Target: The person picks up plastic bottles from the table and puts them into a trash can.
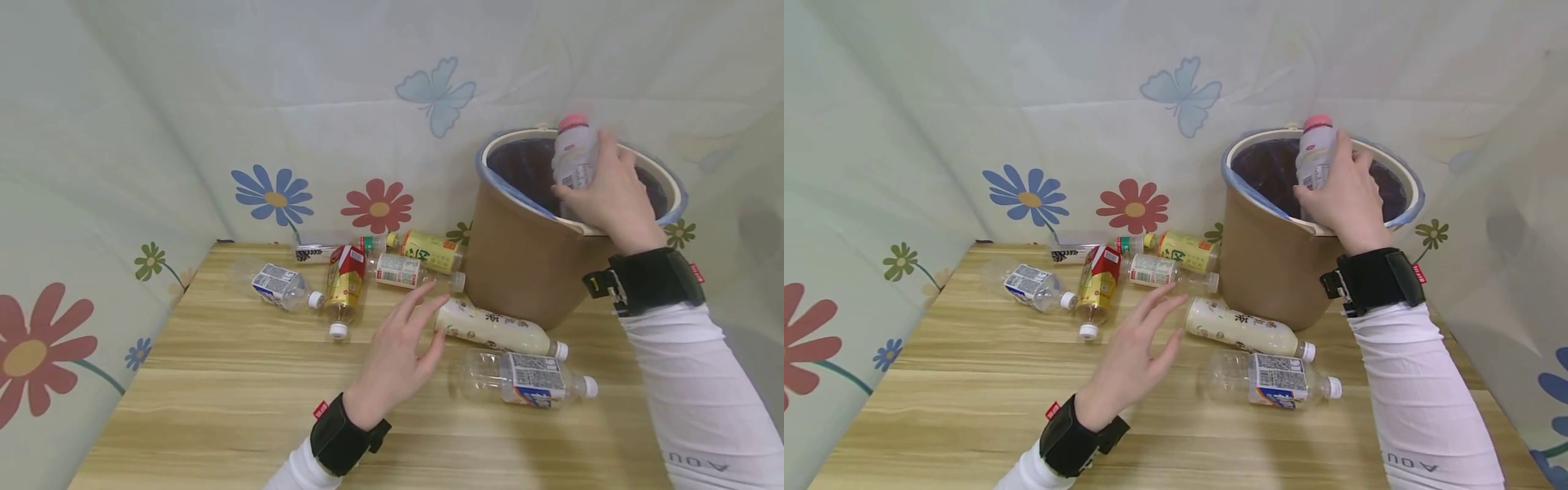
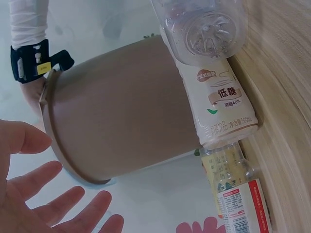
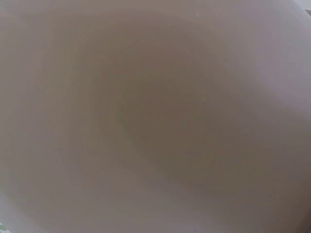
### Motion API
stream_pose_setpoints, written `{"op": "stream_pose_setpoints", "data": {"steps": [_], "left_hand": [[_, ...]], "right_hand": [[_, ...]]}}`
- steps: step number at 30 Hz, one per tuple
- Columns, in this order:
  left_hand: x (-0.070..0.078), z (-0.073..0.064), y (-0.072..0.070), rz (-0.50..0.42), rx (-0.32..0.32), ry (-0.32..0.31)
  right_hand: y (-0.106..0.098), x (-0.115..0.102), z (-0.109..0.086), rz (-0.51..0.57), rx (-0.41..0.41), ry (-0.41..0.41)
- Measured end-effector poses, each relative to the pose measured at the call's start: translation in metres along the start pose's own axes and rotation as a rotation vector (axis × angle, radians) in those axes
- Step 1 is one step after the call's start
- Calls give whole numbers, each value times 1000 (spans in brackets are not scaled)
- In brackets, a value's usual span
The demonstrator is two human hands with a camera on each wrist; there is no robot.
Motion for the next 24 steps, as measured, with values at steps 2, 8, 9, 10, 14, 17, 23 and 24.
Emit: {"op": "stream_pose_setpoints", "data": {"steps": [2,8,9,10,14,17,23,24], "left_hand": [[0,0,0,-2,-6,-5],[-1,-1,-1,-4,-32,-37],[-1,-1,-1,-1,-35,-41],[-1,-1,-1,0,-36,-43],[-2,-1,-2,-3,-28,-36],[-3,-1,-3,-9,-22,-32],[-4,-2,-6,-14,-14,-47],[-5,-2,-6,-14,-13,-46]], "right_hand": [[0,0,0,-16,-6,-2],[0,-2,0,-22,29,-31],[1,-3,0,-24,44,-40],[1,-3,0,-23,65,-51],[2,-7,-2,26,222,-116],[2,-11,-6,73,348,-159],[1,-25,-21,186,491,-275],[1,-28,-26,213,521,-312]]}}
Point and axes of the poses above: each hand's wrist, its own z-axis towards the middle knuckle, its own y-axis out of the palm, x = y × z, the point moved 2 cm from there along z, towards the middle knuckle, and after that the axes turned 1 degree about -z, right-handed, at the moved point
